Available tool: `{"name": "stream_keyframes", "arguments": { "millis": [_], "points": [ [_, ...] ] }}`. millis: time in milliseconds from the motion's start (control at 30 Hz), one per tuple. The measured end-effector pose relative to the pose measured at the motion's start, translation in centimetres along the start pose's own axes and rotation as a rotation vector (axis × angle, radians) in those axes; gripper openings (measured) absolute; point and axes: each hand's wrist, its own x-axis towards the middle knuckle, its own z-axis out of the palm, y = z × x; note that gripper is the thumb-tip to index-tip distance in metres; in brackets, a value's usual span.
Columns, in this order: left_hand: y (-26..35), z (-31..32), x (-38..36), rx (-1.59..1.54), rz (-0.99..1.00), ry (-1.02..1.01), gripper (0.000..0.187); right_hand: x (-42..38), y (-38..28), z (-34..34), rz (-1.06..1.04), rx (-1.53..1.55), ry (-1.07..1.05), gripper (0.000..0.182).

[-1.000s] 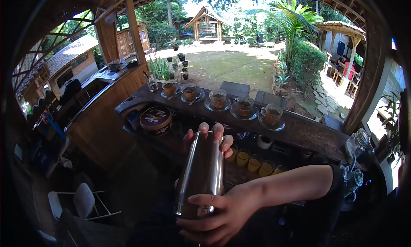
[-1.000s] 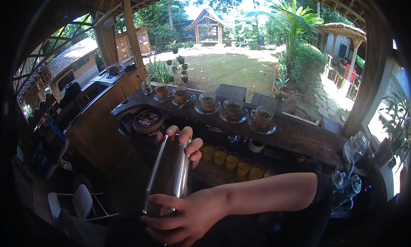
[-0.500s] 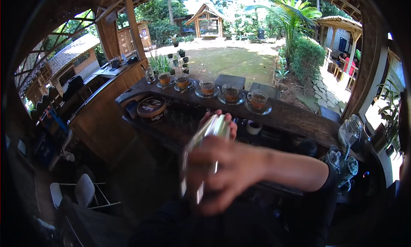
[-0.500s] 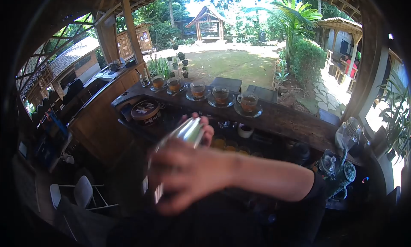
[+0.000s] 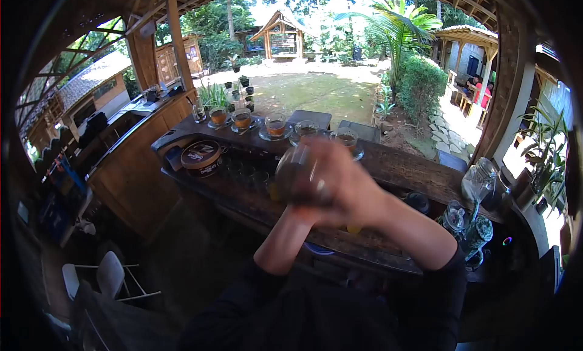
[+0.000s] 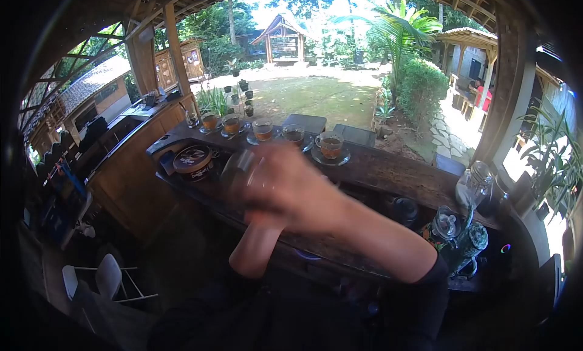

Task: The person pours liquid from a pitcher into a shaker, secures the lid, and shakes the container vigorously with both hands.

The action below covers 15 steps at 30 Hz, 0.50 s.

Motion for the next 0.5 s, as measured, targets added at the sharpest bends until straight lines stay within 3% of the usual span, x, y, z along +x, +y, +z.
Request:
{"name": "stream_keyframes", "arguments": {
  "millis": [33, 67, 100, 167, 200, 233, 300, 367, 433, 500],
  "points": [
    [1.3, -2.1, 2.2, -0.131, -0.371, -0.207, 0.039, -0.5, 1.7, -0.1, 0.115, 0.000, 0.287, 0.035],
    [1.5, -1.3, 2.3, -0.078, -0.381, -0.116, 0.036, 0.0, 0.3, -0.8, 0.121, -0.029, 0.292, 0.038],
    [1.2, -1.7, 3.0, -0.070, -0.304, -0.292, 0.032, 0.7, -1.8, -1.5, 0.119, -0.068, 0.297, 0.041],
    [4.9, 0.8, 1.9, -0.191, -0.607, -0.298, 0.032, 1.6, -5.3, -0.8, -0.414, -0.090, 0.113, 0.020],
    [5.2, 2.4, 1.5, -0.191, -0.485, -0.569, 0.033, 0.6, -8.1, 0.6, -0.424, -0.065, 0.047, 0.017],
    [5.5, 3.4, 1.2, -0.188, -0.356, -0.835, 0.034, 0.2, -8.9, 1.0, -0.626, -0.350, -0.060, 0.024],
    [6.2, 2.9, 2.0, -0.180, -0.332, -0.890, 0.035, 0.3, -7.6, 1.3, -0.623, -0.226, -0.085, 0.030],
    [6.2, -0.4, 4.2, -0.346, -0.661, -0.289, 0.037, 1.2, -1.6, 1.3, -0.486, -0.157, 0.080, 0.038],
    [1.8, -5.5, 6.9, -0.165, -0.452, -0.178, 0.040, 0.7, 3.0, 0.6, 0.074, -0.246, 0.113, 0.067],
    [3.2, -5.1, 6.7, -0.041, -0.618, 0.169, 0.039, -0.1, 6.9, 1.9, 0.464, 0.165, 0.425, 0.065]
  ]
}}
